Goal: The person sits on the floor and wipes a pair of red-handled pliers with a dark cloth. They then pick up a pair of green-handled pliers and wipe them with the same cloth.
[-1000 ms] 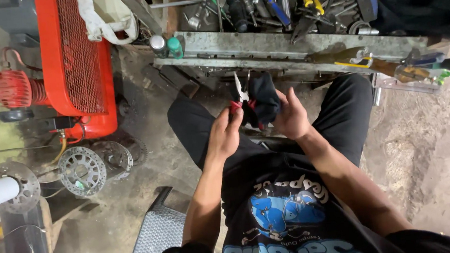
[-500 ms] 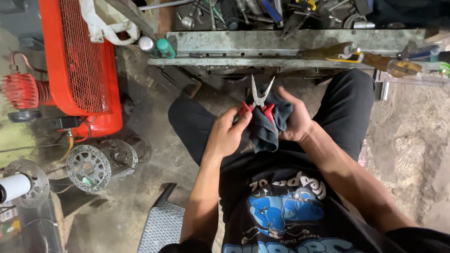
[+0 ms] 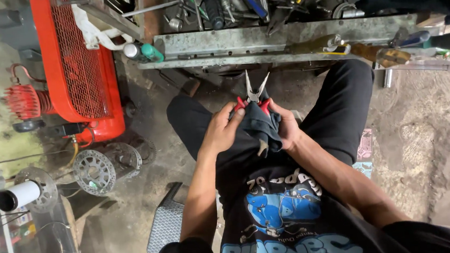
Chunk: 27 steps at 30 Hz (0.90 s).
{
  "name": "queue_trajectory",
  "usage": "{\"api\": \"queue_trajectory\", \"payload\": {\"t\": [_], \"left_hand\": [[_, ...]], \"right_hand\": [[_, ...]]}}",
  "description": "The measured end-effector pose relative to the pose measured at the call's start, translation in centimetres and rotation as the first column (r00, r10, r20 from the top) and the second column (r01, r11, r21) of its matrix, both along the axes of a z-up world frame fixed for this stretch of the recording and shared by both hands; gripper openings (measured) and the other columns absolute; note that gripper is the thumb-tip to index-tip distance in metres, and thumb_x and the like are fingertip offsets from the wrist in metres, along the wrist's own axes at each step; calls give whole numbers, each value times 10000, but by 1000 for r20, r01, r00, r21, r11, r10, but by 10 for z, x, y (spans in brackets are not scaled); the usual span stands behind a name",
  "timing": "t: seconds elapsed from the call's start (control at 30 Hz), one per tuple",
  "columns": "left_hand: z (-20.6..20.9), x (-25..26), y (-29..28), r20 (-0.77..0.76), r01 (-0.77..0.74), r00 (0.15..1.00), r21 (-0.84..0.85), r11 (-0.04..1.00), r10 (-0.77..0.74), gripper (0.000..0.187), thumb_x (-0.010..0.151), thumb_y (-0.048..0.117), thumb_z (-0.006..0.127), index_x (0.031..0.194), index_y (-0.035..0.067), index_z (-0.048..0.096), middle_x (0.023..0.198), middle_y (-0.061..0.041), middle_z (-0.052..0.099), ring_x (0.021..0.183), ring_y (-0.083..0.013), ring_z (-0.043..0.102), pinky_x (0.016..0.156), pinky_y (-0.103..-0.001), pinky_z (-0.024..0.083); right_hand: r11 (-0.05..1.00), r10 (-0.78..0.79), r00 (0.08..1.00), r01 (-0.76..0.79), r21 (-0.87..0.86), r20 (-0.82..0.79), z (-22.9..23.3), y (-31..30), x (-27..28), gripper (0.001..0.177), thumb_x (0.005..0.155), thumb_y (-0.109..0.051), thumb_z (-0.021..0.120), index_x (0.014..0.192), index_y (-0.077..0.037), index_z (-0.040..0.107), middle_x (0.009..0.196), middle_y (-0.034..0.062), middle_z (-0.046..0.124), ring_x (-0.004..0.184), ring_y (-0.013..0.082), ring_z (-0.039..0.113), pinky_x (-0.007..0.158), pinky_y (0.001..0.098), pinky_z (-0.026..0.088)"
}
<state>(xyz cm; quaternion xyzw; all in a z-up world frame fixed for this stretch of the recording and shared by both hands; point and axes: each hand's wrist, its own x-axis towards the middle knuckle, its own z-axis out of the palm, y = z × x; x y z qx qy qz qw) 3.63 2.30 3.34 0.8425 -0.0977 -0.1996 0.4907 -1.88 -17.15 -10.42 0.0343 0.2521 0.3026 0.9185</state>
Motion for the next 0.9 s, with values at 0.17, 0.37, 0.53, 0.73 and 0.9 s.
{"api": "queue_trajectory", "payload": {"t": [0.17, 0.37, 0.53, 0.73, 0.9], "left_hand": [[-1, -3, 4, 34, 18, 999, -88, 996, -15, 325, 1044, 341, 584, 1159, 44, 655, 921, -147, 714, 841, -258, 682, 769, -362, 522], [6, -2, -3, 18, -94, 996, 131, 987, 93, 369, 1024, 391, 573, 1112, 42, 651, 855, -208, 707, 810, -374, 690, 691, -432, 512], [-6, -2, -14, 30, -182, 983, 244, 952, 181, 443, 1011, 443, 560, 1142, 23, 610, 932, -248, 715, 908, -460, 673, 724, -509, 507], [-29, -5, -25, 37, -238, 971, 238, 942, 236, 453, 1025, 443, 527, 1106, 6, 615, 990, -272, 718, 986, -485, 657, 779, -531, 495], [-32, -11, -27, 20, -247, 969, 192, 950, 248, 446, 1035, 440, 510, 1086, 9, 614, 1010, -273, 713, 1000, -467, 663, 805, -509, 508]], "right_hand": [[983, 22, 972, 21, -180, 236, 30, 0, 10, 456, 981, -393, 631, 1298, -65, 628, 1152, 105, 733, 1001, 248, 705, 893, 408, 575], [673, 86, 838, 350, -652, 539, 3, -12, 24, 238, 1065, -164, 611, 1288, -81, 621, 1180, 24, 668, 1065, 141, 612, 952, 319, 512], [288, 221, 773, 531, -797, 594, 29, -20, 24, 211, 1081, -115, 643, 1274, -39, 610, 1146, 40, 637, 1035, 148, 574, 957, 307, 489], [61, 602, 455, 793, -607, 656, 53, -12, 23, 319, 997, -77, 591, 1296, 30, 622, 1523, 297, 421, 1352, 350, 500, 1118, 412, 409], [-139, 633, 569, 751, -645, 525, 57, -7, 26, 183, 921, -111, 733, 1091, -43, 734, 1449, 259, 562, 1248, 382, 634, 1040, 421, 511]]}}
